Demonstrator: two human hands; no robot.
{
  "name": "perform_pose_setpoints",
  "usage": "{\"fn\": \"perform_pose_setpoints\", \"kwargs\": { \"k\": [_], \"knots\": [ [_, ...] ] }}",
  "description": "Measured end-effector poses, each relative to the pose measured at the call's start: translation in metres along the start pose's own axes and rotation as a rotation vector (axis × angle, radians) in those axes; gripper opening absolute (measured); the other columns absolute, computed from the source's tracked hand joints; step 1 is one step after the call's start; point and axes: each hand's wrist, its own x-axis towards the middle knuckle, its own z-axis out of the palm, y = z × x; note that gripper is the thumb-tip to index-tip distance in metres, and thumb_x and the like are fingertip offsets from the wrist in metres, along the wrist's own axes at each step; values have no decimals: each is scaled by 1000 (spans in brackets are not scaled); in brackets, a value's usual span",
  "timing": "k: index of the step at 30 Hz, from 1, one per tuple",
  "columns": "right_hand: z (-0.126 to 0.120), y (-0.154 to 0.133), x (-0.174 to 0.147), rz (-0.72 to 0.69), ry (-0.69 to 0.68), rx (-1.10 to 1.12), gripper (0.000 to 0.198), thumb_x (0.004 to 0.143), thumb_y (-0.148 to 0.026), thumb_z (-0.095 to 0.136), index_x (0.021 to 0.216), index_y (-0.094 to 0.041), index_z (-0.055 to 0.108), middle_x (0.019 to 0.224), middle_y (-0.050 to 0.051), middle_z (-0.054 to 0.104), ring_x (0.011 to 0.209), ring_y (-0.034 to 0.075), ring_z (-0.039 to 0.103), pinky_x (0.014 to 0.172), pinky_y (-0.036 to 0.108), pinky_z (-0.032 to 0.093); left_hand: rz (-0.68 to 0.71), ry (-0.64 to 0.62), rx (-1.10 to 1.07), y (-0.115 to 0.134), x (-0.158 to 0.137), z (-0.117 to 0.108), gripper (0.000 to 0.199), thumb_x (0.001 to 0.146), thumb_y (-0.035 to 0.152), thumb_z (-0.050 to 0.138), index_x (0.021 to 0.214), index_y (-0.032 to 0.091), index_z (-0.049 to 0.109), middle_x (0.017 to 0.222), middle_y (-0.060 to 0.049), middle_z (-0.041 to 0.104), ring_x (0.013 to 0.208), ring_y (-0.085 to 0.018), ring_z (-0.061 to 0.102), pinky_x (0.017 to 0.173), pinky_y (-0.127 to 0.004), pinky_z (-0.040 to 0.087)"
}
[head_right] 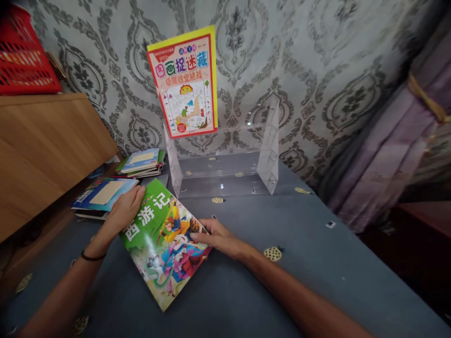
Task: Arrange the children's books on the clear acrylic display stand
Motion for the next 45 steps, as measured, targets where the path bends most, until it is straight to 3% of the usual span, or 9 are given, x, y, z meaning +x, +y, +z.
{"fn": "perform_pose_setpoints", "kwargs": {
  "k": [12,18,26,31,34,38,40,43,45],
  "knots": [
    [3,-3,-1,-15,-22,48,49,78,-45,81,117,-17,70,98,4,78,83,17,74,81,28,57,9,118,-593,-4,9,15,44,93,58,38,67,24,37,64,3,42,65,-16,41,61,-28,34],
    [8,-6,-4,4,7,129,53,77,-47,81,119,-15,69,101,7,78,79,16,74,74,25,58,-12,-13,-716,4,18,37,46,87,64,43,66,23,41,63,3,40,64,-16,37,61,-28,32],
    [8,3,0,10,177,225,52,76,-48,81,117,-17,67,102,8,78,82,21,76,83,36,58,191,-280,-522,38,20,64,43,95,54,32,66,22,40,60,4,41,60,-15,41,59,-27,30],
    [7,8,2,-4,209,252,50,76,-48,81,113,-17,68,99,7,79,79,20,75,81,34,56,222,-241,-337,49,13,64,39,99,46,30,77,23,52,69,1,57,68,-19,56,68,-29,40],
    [7,7,1,-41,210,264,48,74,-48,82,108,-17,70,94,7,79,79,20,75,81,33,55,221,-168,-383,43,1,58,32,100,45,34,105,24,59,98,-5,69,97,-24,66,87,-36,48],
    [4,2,1,-101,202,256,49,74,-50,81,108,-16,71,93,8,78,85,24,75,86,38,55,51,112,-459,16,-26,56,48,93,51,47,130,20,51,130,-15,62,127,-32,56,109,-53,41],
    [2,-1,1,-131,193,256,48,76,-49,81,110,-17,71,93,8,78,89,26,75,89,42,54,-107,157,-587,0,-41,59,58,89,58,54,135,22,48,135,-16,60,130,-34,55,110,-56,41],
    [0,-4,2,-171,194,253,45,77,-47,80,110,-18,71,93,8,78,91,28,75,93,44,53,-255,-129,-935,-17,-59,65,67,79,70,62,126,23,59,100,-10,73,92,-32,72,77,-44,60],
    [0,-8,3,-186,202,233,46,78,-48,79,112,-18,70,94,9,78,91,28,75,94,46,53,-367,-247,-1124,-17,-63,65,67,74,72,67,119,22,65,82,-7,72,73,-28,71,59,-36,59]
  ]
}}
